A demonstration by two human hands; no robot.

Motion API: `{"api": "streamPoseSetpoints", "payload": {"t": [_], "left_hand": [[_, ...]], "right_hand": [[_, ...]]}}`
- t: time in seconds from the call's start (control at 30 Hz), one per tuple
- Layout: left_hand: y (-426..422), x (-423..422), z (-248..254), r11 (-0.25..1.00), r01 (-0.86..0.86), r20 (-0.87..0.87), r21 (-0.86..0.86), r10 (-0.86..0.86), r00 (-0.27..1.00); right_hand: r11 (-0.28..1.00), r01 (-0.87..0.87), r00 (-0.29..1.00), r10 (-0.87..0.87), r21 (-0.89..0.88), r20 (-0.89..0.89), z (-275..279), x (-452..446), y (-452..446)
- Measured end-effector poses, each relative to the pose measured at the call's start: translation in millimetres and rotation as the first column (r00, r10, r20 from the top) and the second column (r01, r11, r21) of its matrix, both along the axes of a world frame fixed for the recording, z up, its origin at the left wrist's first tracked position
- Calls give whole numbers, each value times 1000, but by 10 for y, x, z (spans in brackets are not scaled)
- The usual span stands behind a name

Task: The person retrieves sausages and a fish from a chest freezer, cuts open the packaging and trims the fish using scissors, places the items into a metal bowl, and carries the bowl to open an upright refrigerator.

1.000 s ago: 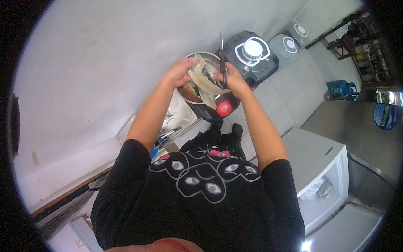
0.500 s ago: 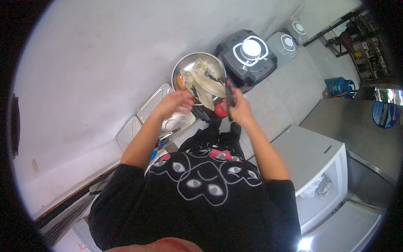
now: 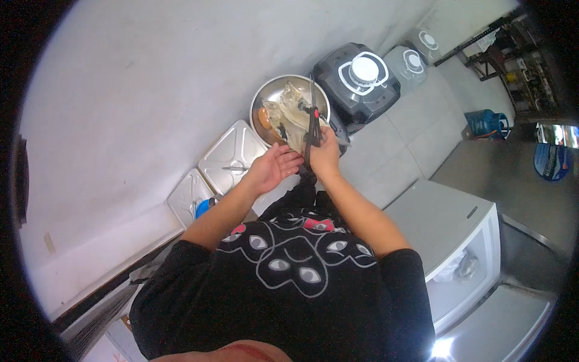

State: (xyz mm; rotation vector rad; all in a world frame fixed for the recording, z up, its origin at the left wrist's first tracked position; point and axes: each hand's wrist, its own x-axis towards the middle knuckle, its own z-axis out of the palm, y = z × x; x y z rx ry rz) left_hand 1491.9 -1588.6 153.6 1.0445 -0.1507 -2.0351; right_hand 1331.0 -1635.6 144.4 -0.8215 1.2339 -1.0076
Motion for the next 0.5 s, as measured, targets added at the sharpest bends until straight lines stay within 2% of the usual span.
{"api": "streamPoseSetpoints", "payload": {"t": [0.07,0.2,0.33,0.43,0.47,0.5], "left_hand": [[-101,-19,56,995,-102,-50,14,102,994],[-278,-120,79,971,-228,-60,78,233,971],[-292,-206,217,953,-272,-41,135,280,959],[-352,-168,226,963,-268,-199,21,267,943],[-393,-158,246,947,-293,-189,128,313,931],[-410,-142,166,946,-287,-191,153,313,930]], "right_hand": [[997,34,989,-43,68,143,187,60,-26],[990,52,992,-65,129,104,324,147,-14],[986,47,991,-66,160,117,652,165,104],[994,15,997,-23,112,72,651,145,172],[996,-1,999,-3,86,50,624,132,197],[999,-24,998,21,48,65,566,107,226]]}}
